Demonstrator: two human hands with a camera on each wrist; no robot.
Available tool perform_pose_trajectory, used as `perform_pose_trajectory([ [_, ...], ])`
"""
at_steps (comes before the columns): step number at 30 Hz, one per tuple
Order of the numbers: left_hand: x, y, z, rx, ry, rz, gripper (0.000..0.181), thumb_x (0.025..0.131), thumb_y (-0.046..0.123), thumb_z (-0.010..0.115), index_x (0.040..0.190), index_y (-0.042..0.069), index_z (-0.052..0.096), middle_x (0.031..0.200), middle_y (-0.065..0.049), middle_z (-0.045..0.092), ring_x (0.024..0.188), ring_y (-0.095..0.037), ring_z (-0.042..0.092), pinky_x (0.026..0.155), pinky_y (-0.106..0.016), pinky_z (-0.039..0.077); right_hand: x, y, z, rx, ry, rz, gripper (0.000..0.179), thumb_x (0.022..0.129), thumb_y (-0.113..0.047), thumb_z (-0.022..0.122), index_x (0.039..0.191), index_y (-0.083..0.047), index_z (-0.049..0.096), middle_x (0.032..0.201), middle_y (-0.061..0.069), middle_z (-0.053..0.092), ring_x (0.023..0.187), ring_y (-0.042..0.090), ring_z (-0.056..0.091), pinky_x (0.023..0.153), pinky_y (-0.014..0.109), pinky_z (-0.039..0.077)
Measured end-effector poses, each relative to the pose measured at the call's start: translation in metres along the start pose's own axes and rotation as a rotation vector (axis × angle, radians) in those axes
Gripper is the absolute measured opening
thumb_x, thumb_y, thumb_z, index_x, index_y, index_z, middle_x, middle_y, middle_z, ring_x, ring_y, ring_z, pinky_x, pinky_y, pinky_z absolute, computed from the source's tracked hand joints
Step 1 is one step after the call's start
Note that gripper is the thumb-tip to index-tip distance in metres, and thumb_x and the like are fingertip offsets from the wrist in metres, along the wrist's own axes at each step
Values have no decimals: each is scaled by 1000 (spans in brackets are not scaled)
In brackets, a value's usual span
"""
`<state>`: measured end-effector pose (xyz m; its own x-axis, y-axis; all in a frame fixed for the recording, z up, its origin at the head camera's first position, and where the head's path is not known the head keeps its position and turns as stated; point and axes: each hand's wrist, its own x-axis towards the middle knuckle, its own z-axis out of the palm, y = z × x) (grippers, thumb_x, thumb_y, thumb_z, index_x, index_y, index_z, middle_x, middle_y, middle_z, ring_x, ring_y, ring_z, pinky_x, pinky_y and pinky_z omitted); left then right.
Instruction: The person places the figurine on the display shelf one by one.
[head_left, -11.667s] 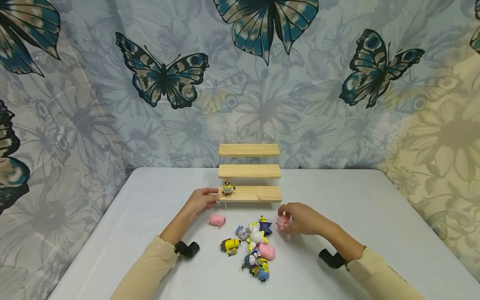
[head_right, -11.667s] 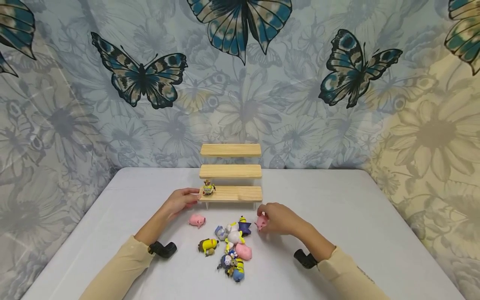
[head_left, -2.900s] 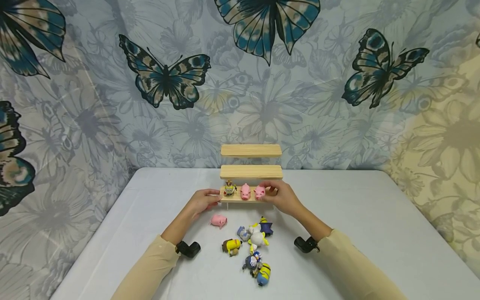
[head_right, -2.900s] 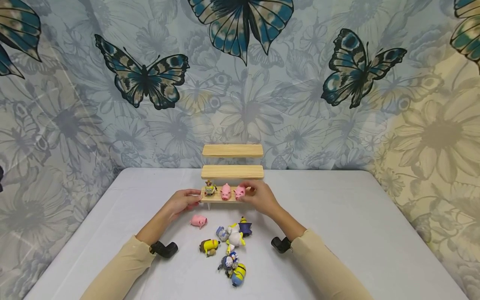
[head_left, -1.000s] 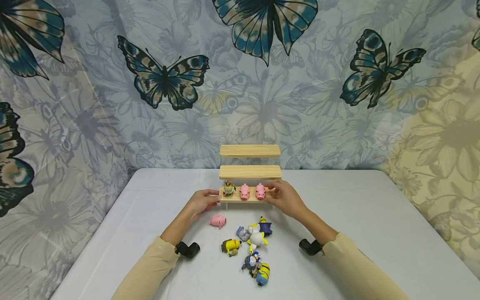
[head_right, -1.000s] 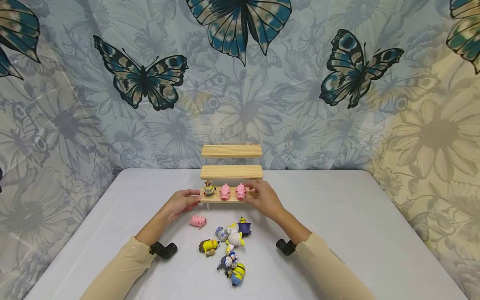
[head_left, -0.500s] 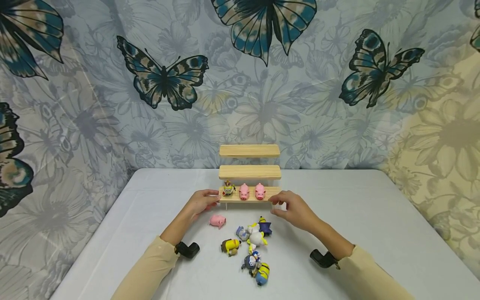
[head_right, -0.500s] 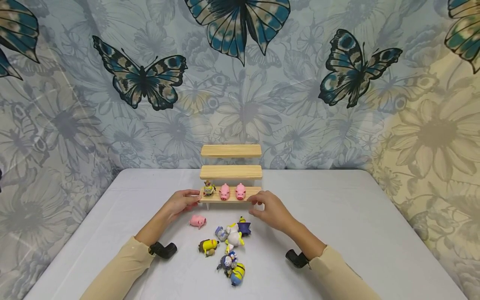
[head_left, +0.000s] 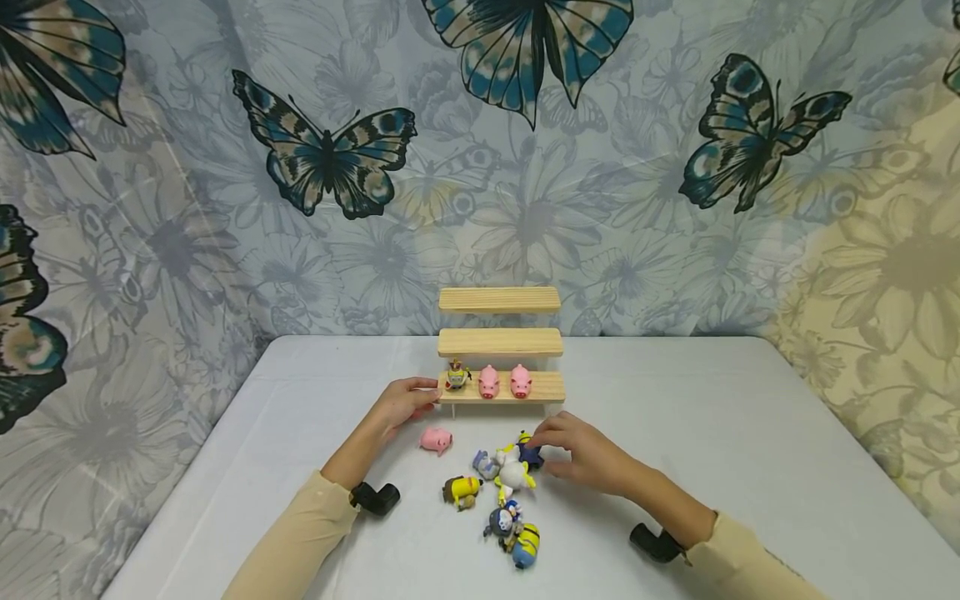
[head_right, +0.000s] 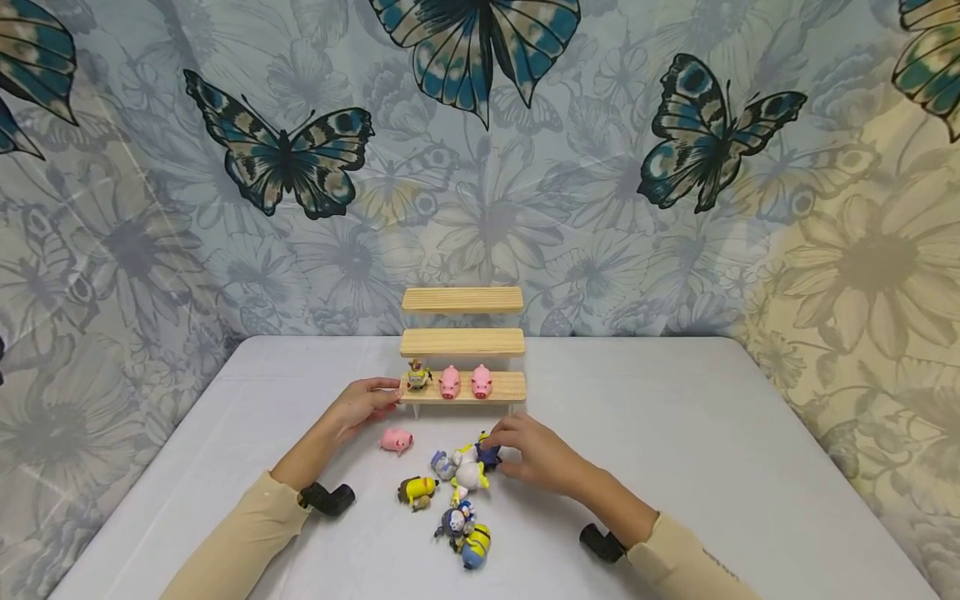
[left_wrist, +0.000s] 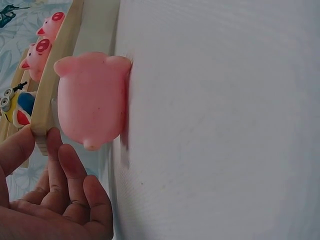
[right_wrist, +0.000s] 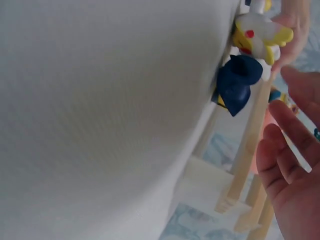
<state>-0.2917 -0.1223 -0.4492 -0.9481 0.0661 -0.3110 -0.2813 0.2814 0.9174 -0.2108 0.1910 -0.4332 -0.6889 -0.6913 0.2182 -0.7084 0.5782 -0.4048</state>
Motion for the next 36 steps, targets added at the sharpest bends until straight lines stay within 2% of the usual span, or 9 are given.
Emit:
perform_pose_trajectory([
  [7, 1, -1, 0, -7, -4, 6, 40, 91, 21, 68, 127, 4, 62, 88, 3, 68, 81, -12, 61, 70, -25, 45, 0, -5, 5, -40, -72, -73, 30, 82, -17, 77, 111, -19, 71, 113, -5, 64, 106, 14, 54, 90, 32, 50],
  [19, 0, 0, -1, 7, -1, 13, 41, 91, 22, 68, 128, 3, 62, 87, 3, 69, 82, -12, 62, 69, -25, 44, 2, -10, 9, -75, -100, -105, 27, 83, -16, 77, 108, -24, 71, 112, -7, 62, 103, 11, 53, 88, 30, 50],
  [29, 0, -1, 0, 12, -3, 4, 40, 92, 22, 66, 128, 4, 62, 91, 1, 69, 83, -12, 61, 70, -26, 44, 5, -18, 9, -153, -124, -138, 28, 81, -12, 78, 105, -25, 72, 108, -5, 63, 99, 11, 53, 82, 27, 51],
  [36, 1, -1, -1, 3, -10, 1, 41, 92, 22, 66, 129, 4, 61, 92, 1, 69, 84, -12, 61, 71, -26, 45, 6, -21, 8, -184, -118, -186, 20, 81, -17, 79, 99, -25, 76, 104, -6, 64, 96, 10, 53, 80, 25, 50],
])
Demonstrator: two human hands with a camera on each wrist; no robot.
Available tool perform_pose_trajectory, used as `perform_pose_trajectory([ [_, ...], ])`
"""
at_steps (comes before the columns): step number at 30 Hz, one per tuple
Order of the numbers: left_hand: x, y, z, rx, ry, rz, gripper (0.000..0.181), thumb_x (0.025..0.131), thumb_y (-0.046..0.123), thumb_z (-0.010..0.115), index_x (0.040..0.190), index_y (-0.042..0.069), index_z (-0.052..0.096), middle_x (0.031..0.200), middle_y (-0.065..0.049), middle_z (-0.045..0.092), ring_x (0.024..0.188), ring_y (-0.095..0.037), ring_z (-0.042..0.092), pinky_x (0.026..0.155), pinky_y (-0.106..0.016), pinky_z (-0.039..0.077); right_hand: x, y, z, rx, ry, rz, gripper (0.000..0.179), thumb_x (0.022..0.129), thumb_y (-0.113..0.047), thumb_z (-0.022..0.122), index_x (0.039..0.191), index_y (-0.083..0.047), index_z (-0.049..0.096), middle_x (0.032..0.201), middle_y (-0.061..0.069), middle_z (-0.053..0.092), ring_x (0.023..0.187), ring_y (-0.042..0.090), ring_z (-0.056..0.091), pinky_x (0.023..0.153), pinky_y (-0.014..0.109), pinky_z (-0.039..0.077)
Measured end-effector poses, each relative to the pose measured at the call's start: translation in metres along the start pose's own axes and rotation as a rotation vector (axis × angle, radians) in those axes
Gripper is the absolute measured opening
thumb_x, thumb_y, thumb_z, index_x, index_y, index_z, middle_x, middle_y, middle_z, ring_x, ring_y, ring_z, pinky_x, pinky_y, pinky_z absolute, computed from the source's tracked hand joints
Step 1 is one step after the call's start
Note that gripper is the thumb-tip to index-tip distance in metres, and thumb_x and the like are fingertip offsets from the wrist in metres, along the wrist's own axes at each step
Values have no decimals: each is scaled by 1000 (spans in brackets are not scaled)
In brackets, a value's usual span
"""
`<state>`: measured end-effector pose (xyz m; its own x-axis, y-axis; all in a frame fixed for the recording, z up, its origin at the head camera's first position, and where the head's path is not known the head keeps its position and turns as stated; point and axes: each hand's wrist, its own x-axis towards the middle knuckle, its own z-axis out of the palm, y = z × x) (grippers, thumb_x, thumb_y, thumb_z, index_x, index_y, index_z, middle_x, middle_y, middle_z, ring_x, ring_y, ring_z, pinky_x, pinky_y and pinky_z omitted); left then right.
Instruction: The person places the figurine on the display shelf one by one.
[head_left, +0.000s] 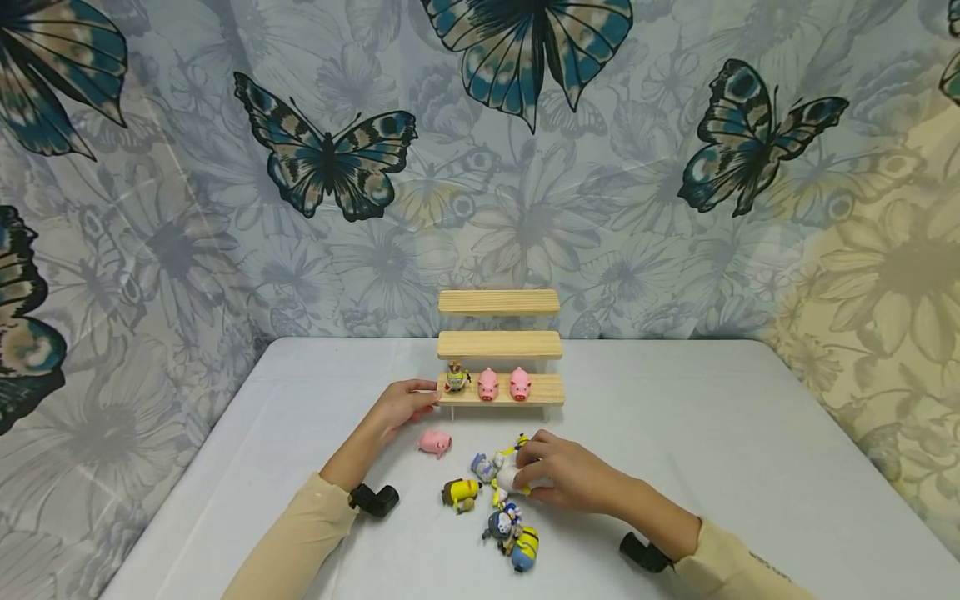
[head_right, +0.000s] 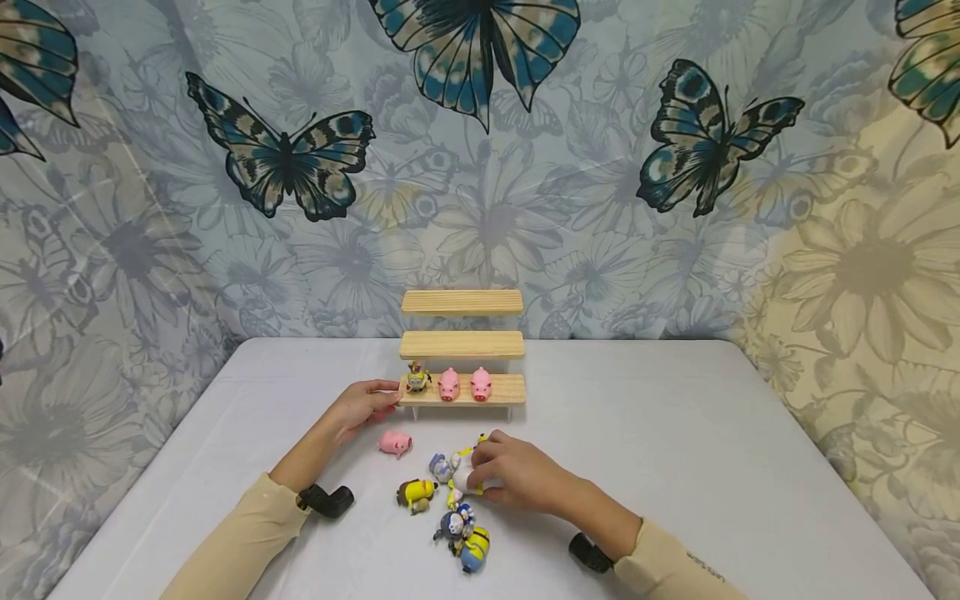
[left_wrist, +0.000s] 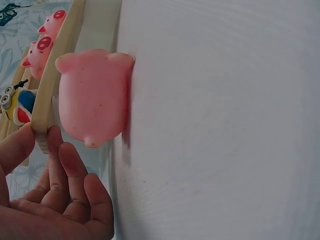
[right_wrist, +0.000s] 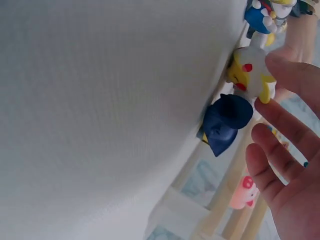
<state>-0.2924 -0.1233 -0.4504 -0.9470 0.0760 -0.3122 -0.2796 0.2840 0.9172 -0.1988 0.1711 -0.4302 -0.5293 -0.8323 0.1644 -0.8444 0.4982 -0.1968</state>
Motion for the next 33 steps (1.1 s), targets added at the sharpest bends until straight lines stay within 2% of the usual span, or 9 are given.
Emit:
perform_pose_trajectory([
  [3, 0, 1, 0, 4, 1, -2, 41, 92, 22, 67, 129, 5, 61, 93, 0, 69, 85, -13, 62, 72, -26, 45, 1, 0, 1, -9, 35, -34, 18, 81, -18, 79, 97, -25, 77, 102, -6, 65, 94, 10, 52, 79, 23, 48],
  [9, -2, 3, -1, 3, 4, -5, 41, 92, 23, 67, 128, 6, 61, 92, 1, 70, 87, -14, 62, 73, -26, 45, 5, 2, 6, -69, 166, -136, 15, 79, -19, 80, 92, -25, 77, 93, -8, 65, 86, 8, 51, 73, 18, 45],
  [12, -2, 3, -1, -1, 5, -5, 41, 91, 23, 67, 128, 5, 62, 90, 2, 70, 85, -12, 62, 72, -26, 45, 6, 2, 7, -86, 208, -161, 14, 79, -20, 81, 91, -25, 77, 90, -9, 65, 83, 7, 51, 70, 16, 44],
  [19, -3, 3, -1, -9, -6, 1, 41, 92, 21, 67, 129, 4, 61, 90, 2, 69, 82, -11, 61, 71, -26, 45, 9, 1, 6, -58, 245, -135, 15, 80, -15, 79, 93, -20, 77, 88, -7, 70, 81, 7, 57, 71, 16, 47],
  [26, 0, 0, -1, -17, -6, 2, 41, 92, 21, 67, 128, 4, 61, 89, 2, 68, 81, -11, 60, 69, -25, 44, 10, 3, 5, 35, 315, -123, 14, 80, -11, 78, 93, -16, 76, 88, -5, 71, 80, 8, 60, 70, 17, 47],
  [33, -1, -1, 0, -22, -7, 4, 41, 92, 20, 67, 128, 2, 61, 83, 4, 68, 79, -11, 61, 68, -25, 43, 8, 6, -2, 211, 358, -11, 14, 82, -12, 76, 95, -13, 77, 85, -5, 73, 77, 5, 61, 67, 20, 47],
])
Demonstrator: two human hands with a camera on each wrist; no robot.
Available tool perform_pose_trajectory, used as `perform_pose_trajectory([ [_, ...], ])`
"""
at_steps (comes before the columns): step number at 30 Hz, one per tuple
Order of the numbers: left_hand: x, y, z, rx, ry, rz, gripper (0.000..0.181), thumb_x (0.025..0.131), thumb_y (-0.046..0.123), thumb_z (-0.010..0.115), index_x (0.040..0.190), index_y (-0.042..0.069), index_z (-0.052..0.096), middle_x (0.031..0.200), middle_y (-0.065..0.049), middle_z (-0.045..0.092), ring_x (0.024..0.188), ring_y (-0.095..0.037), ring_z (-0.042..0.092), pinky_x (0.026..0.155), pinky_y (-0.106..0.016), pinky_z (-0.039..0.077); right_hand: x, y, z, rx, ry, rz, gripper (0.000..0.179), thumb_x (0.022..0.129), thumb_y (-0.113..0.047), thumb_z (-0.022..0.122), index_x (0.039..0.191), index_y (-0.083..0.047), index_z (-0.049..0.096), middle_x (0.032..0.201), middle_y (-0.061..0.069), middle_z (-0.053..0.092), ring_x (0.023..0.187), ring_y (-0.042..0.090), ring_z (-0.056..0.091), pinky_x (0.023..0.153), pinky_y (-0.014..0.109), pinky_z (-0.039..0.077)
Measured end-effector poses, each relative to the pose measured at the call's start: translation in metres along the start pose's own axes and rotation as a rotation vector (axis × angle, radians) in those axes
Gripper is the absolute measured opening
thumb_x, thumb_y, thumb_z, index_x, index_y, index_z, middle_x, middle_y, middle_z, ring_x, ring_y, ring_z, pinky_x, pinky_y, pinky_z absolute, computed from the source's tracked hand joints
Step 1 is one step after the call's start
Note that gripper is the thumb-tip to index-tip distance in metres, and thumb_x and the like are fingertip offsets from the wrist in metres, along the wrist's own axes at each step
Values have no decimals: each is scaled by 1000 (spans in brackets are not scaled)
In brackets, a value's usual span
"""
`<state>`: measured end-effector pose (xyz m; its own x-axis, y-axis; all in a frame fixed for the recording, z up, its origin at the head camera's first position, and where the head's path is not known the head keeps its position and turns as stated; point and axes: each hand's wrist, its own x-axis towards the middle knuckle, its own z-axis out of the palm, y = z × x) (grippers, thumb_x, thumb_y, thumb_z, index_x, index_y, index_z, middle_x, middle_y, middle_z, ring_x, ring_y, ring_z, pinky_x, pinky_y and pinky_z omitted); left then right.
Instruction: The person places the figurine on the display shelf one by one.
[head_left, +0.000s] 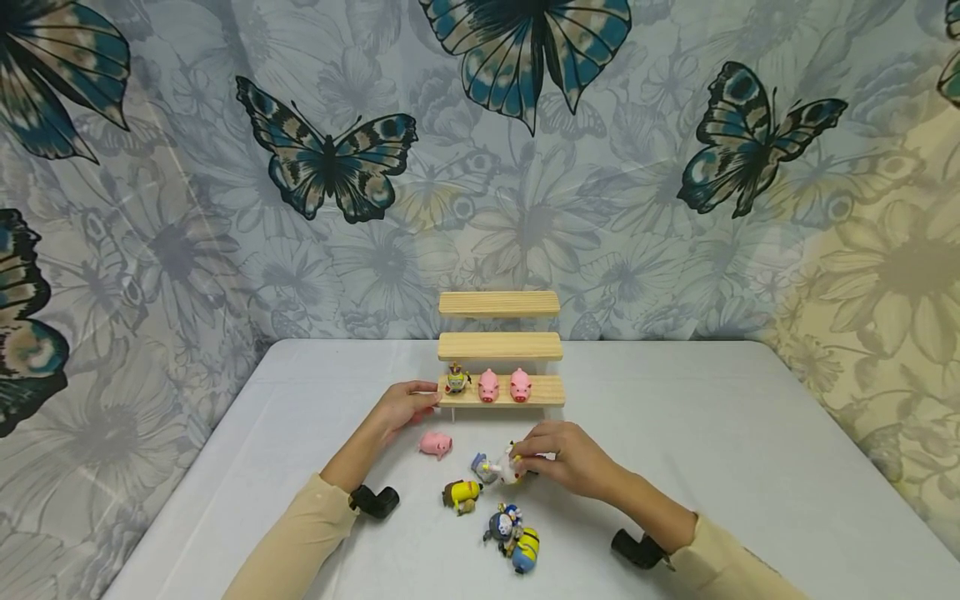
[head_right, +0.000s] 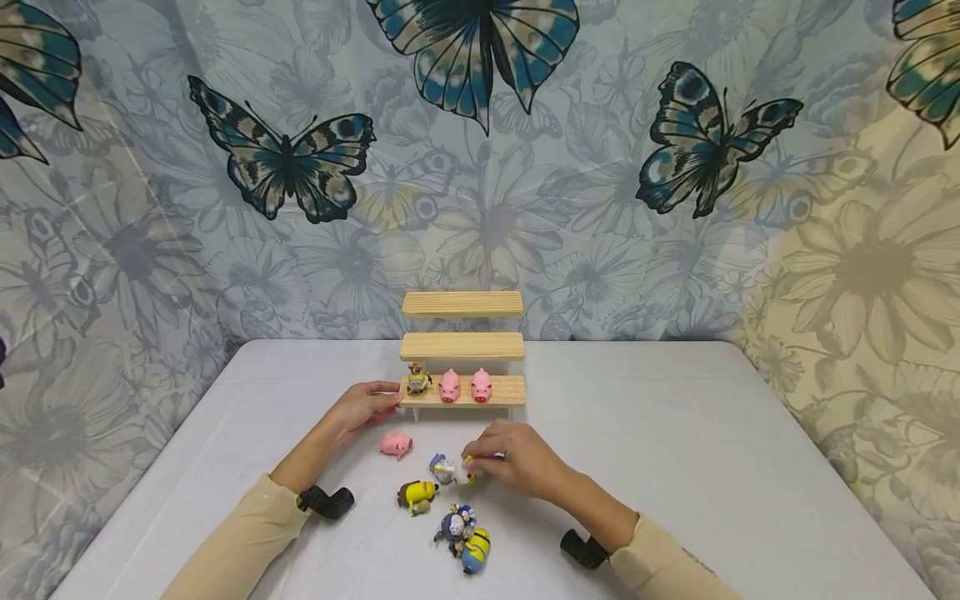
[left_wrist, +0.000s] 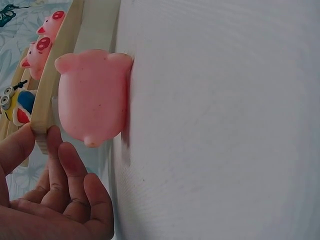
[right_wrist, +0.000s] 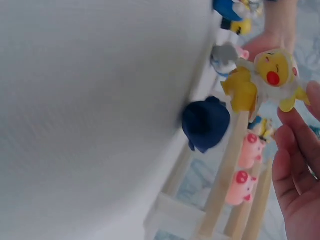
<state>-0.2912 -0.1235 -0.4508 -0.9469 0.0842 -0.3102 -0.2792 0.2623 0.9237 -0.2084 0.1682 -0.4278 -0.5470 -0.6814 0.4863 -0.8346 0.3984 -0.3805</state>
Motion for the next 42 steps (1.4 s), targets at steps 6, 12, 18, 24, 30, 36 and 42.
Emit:
perform_pose_trajectory([
  [6, -1, 1, 0, -6, 0, 6, 43, 92, 21, 67, 129, 1, 60, 81, 6, 67, 77, -10, 60, 68, -25, 43, 2, 5, -11, 151, 62, 135, 12, 83, -9, 74, 95, -10, 77, 82, -2, 73, 72, 0, 55, 62, 22, 48],
  [12, 0, -1, 0, -11, -3, 19, 44, 92, 21, 67, 130, 0, 59, 81, 6, 67, 76, -10, 60, 67, -26, 43, 4, 10, -23, 199, 110, 252, 9, 84, -8, 73, 92, -9, 77, 79, -1, 72, 67, -2, 51, 57, 23, 47],
  [18, 2, -1, 0, -18, 6, 2, 40, 92, 20, 67, 128, 2, 61, 83, 4, 68, 78, -11, 60, 67, -25, 43, 6, 16, -32, 197, 113, 380, 11, 87, -12, 72, 95, -7, 77, 82, 3, 71, 68, 1, 50, 60, 23, 46],
  [24, 0, 1, 0, -14, 9, 2, 43, 92, 21, 67, 129, 1, 59, 83, 5, 68, 79, -12, 61, 68, -26, 44, 7, 25, -37, 285, 162, 508, 17, 88, -13, 71, 100, -3, 76, 94, 12, 74, 72, 3, 58, 64, 24, 50],
  [30, 0, 1, 0, -12, 8, -4, 42, 92, 21, 68, 128, 2, 60, 80, 6, 67, 76, -10, 60, 66, -25, 43, 8, 33, -42, 321, 193, 584, 21, 89, -15, 71, 103, 0, 75, 98, 16, 74, 71, 7, 54, 65, 25, 47],
  [36, 2, -1, -1, -9, 3, -5, 41, 92, 20, 68, 128, 1, 61, 80, 6, 68, 76, -9, 61, 67, -24, 44, 11, 42, -48, 357, 190, 671, 27, 91, -19, 69, 107, 2, 73, 94, 14, 74, 74, 9, 56, 67, 27, 48],
  [42, 2, 0, -1, -16, 0, -12, 41, 92, 20, 67, 128, 2, 60, 82, 5, 68, 78, -9, 61, 68, -24, 44, 13, 51, -53, 384, 199, 761, 31, 91, -23, 69, 111, 0, 72, 93, 1, 73, 80, 12, 58, 68, 26, 48],
])
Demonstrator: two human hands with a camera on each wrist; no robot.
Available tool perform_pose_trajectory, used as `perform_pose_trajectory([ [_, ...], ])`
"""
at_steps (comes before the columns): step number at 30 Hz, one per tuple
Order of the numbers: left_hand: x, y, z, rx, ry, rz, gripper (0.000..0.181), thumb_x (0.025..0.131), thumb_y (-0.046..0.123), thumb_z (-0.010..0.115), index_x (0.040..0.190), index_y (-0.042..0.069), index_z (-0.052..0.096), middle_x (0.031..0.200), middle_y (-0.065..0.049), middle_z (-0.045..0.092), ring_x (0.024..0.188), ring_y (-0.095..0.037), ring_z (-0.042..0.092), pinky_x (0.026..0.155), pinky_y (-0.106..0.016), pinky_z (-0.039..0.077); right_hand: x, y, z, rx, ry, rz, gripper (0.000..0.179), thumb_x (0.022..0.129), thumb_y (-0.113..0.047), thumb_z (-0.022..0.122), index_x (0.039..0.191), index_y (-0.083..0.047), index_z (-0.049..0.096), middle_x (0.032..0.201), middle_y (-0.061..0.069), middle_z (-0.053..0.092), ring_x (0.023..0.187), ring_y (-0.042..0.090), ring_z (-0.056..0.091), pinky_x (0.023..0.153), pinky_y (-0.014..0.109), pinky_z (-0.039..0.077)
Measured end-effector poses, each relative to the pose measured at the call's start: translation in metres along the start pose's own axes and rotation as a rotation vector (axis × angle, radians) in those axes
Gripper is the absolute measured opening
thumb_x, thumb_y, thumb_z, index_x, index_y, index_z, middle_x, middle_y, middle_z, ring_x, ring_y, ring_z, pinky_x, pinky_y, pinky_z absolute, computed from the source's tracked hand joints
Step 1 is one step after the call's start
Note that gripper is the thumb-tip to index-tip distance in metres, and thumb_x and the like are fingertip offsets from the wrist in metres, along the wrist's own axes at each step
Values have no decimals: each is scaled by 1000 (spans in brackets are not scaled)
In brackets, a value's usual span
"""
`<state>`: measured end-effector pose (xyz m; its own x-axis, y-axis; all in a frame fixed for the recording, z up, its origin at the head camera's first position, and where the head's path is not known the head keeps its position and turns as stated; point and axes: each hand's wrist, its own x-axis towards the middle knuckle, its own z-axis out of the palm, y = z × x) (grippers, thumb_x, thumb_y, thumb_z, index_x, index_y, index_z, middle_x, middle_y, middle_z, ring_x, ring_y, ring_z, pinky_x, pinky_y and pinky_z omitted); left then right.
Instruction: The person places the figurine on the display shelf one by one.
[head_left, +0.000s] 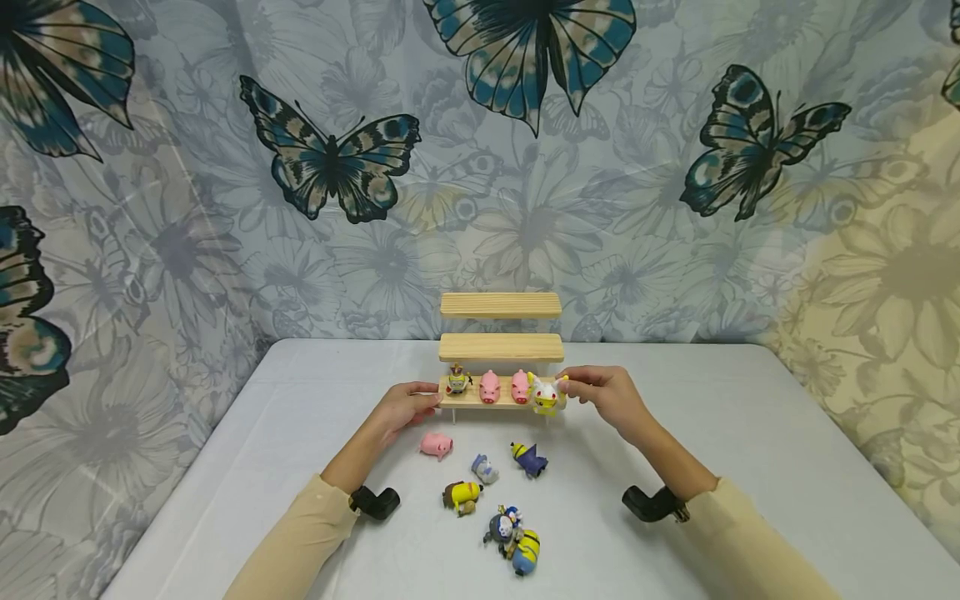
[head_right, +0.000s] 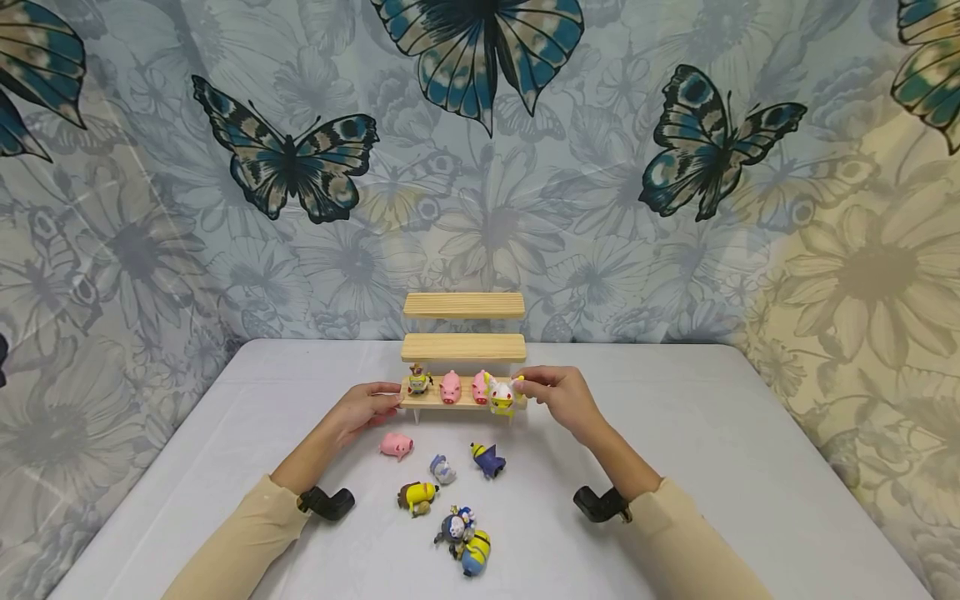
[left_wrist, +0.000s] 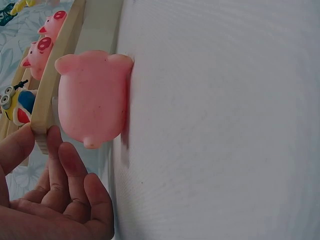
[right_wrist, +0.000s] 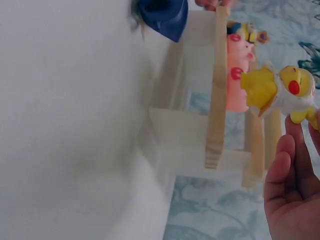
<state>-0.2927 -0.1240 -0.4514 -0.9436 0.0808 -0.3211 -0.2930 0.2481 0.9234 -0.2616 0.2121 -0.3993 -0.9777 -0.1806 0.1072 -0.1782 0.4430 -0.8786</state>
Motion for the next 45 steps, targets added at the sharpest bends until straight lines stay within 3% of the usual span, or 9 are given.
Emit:
perform_pose_trajectory([
  [10, 1, 0, -1, 1, -3, 1, 41, 92, 19, 66, 128, 2, 60, 82, 5, 68, 77, -9, 61, 68, -24, 45, 15, 7, -4, 80, 26, -2, 34, 91, -16, 68, 114, 9, 67, 87, -6, 72, 78, 9, 61, 69, 28, 51],
  [19, 0, 0, -1, 3, -13, 12, 41, 92, 20, 66, 128, 2, 60, 81, 5, 69, 76, -9, 61, 66, -24, 45, 28, 13, -9, 65, 17, 26, 34, 92, -19, 67, 115, 7, 67, 83, -14, 69, 75, 7, 59, 66, 28, 47],
  [26, 0, -1, -1, 1, -5, 7, 40, 92, 20, 66, 128, 2, 61, 80, 5, 69, 75, -8, 61, 66, -24, 45, 39, 20, -13, 65, -12, 24, 35, 92, -24, 69, 113, 4, 69, 86, -6, 70, 77, 11, 60, 72, 32, 50],
  [31, 0, -1, -1, -5, -7, 7, 41, 92, 20, 67, 128, 2, 60, 80, 6, 68, 75, -8, 61, 66, -23, 45, 42, 23, -13, 79, -15, 30, 35, 92, -22, 67, 115, 5, 68, 84, -11, 69, 80, 14, 61, 73, 31, 52],
  [39, 0, 0, 1, -14, -2, 4, 41, 92, 20, 67, 128, 3, 61, 84, 4, 69, 77, -10, 62, 67, -24, 46, 40, 27, -15, 177, -34, 45, 40, 94, -16, 65, 121, 12, 61, 84, -17, 67, 80, 5, 60, 71, 24, 52],
  [45, 2, -1, 1, -3, 8, -7, 40, 92, 20, 67, 128, 3, 61, 86, 3, 69, 79, -11, 62, 67, -24, 46, 40, 31, -13, 191, -29, 44, 40, 94, -17, 65, 121, 12, 61, 85, -18, 67, 80, 5, 59, 70, 23, 52],
])
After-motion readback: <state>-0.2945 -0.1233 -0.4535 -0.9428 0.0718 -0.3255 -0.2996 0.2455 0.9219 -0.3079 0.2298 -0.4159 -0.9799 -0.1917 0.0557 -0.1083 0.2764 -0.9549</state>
